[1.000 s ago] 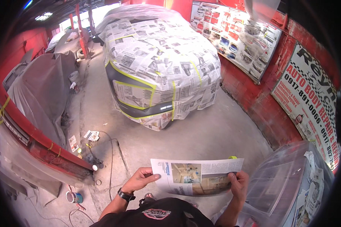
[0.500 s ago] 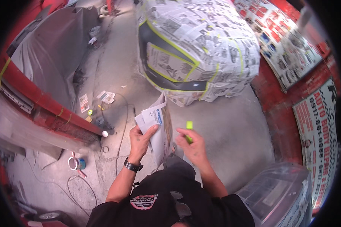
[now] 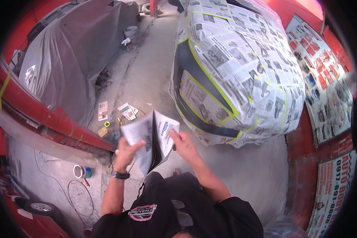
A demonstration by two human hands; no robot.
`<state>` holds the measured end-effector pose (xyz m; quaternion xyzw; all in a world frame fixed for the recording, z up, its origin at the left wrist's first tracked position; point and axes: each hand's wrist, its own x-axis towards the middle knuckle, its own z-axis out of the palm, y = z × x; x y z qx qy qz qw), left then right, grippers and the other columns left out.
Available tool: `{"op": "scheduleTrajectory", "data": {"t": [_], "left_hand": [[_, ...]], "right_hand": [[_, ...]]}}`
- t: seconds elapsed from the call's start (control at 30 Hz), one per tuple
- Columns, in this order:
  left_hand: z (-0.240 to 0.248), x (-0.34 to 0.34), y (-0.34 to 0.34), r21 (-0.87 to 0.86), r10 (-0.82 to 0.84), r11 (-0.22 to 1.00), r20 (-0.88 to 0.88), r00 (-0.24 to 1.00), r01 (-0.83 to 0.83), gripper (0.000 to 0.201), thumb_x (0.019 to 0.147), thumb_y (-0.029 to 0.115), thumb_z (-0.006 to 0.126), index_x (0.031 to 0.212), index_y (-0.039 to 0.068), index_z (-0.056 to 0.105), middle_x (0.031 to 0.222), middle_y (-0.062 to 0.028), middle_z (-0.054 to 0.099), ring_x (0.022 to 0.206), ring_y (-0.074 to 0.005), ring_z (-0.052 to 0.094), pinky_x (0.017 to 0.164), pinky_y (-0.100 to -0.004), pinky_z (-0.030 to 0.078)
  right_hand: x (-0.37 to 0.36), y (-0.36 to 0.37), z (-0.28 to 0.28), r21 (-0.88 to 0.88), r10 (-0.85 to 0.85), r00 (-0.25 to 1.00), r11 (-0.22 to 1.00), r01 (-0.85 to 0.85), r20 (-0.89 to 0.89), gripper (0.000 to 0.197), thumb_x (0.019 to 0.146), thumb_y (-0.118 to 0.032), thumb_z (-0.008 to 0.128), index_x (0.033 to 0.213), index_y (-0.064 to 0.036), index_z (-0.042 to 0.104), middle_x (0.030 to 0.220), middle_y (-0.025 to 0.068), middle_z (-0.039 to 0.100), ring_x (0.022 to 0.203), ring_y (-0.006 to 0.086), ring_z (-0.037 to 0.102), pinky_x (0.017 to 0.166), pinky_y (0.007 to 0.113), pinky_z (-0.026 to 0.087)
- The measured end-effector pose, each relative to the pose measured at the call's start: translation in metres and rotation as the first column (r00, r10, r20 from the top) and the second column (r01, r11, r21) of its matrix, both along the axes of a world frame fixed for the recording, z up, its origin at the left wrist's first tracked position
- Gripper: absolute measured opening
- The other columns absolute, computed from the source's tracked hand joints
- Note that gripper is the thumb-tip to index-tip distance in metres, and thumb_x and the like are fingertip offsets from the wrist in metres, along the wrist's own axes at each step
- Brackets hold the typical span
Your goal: The person covers a car with newspaper sheets and secures them using yellow masking tape. They repeatedly tear tape, smooth the paper over the car's surface, and walk around to cover different sections.
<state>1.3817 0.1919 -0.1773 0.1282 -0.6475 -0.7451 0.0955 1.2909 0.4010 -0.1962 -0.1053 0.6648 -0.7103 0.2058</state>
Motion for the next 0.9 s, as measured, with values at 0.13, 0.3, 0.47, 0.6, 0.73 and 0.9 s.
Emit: {"op": "scheduleTrajectory", "data": {"t": [0.13,0.3,0.47,0.6,0.73,0.9], "left_hand": [[-0.011,-0.047,-0.105,0.075,0.444,0.896,-0.1,0.891,-0.438,0.019,0.088,0.007,0.07,0.104,-0.004,0.067,0.096,-0.008,0.071,0.075,-0.0104,0.066,0.067,-0.0236,0.052],[-0.095,-0.086,-0.205,-0.826,0.583,0.385,-0.128,0.802,-0.412,0.059,0.082,0.023,0.077,0.127,-0.006,0.053,0.122,-0.0214,0.061,0.109,-0.0303,0.06,0.094,-0.0389,0.046],[-0.068,-0.18,-0.178,-0.014,-0.002,1.0,-0.299,0.954,-0.003,0.084,0.091,0.059,0.056,0.144,-0.003,0.038,0.147,-0.0159,0.043,0.135,-0.0257,0.042,0.113,-0.039,0.031],[-0.025,-0.257,-0.171,0.211,-0.025,0.971,-0.37,0.929,0.111,0.091,0.079,0.032,0.081,0.145,-0.006,0.03,0.137,-0.0146,0.049,0.123,-0.0222,0.051,0.104,-0.0351,0.041],[-0.02,-0.33,-0.227,0.348,0.079,0.937,-0.151,0.985,-0.022,0.061,0.086,0.009,0.073,0.137,-0.004,0.043,0.122,-0.0108,0.059,0.109,-0.0173,0.06,0.093,-0.0302,0.049],[-0.047,-0.397,-0.297,0.608,-0.056,0.789,-0.079,0.995,0.093,0.025,0.092,0.0,0.062,0.117,-0.002,0.061,0.109,-0.0093,0.067,0.102,-0.0163,0.064,0.092,-0.0322,0.05]], "right_hand": [[-0.09,-0.021,0.037,-0.392,0.031,0.949,0.915,0.1,0.315,0.033,0.099,-0.027,0.058,0.108,0.0038,0.063,0.099,0.0061,0.068,0.088,0.0156,0.064,0.081,0.032,0.051],[-0.194,-0.104,0.059,-0.54,0.127,0.889,0.828,0.149,0.441,0.031,0.098,-0.025,0.059,0.112,0.002,0.063,0.106,0.0092,0.068,0.095,0.0189,0.066,0.087,0.034,0.052],[-0.29,-0.199,0.052,-0.442,0.017,0.888,0.872,0.213,0.46,0.039,0.101,-0.026,0.052,0.123,0.0065,0.054,0.119,0.0152,0.062,0.107,0.0258,0.061,0.096,0.042,0.048],[-0.358,-0.272,0.056,-0.421,-0.081,0.879,0.855,0.304,0.47,0.04,0.103,-0.025,0.047,0.126,0.0081,0.05,0.122,0.0167,0.06,0.11,0.0276,0.06,0.097,0.042,0.047],[-0.42,-0.322,0.064,-0.451,-0.145,0.855,0.799,0.398,0.498,0.043,0.104,-0.024,0.044,0.13,0.0101,0.045,0.13,0.0187,0.055,0.119,0.0302,0.056,0.103,0.044,0.044],[-0.505,-0.357,0.053,-0.52,-0.172,0.853,0.728,0.447,0.492,0.044,0.105,-0.025,0.041,0.134,0.0078,0.041,0.133,0.0193,0.052,0.12,0.0317,0.054,0.104,0.046,0.043]]}}
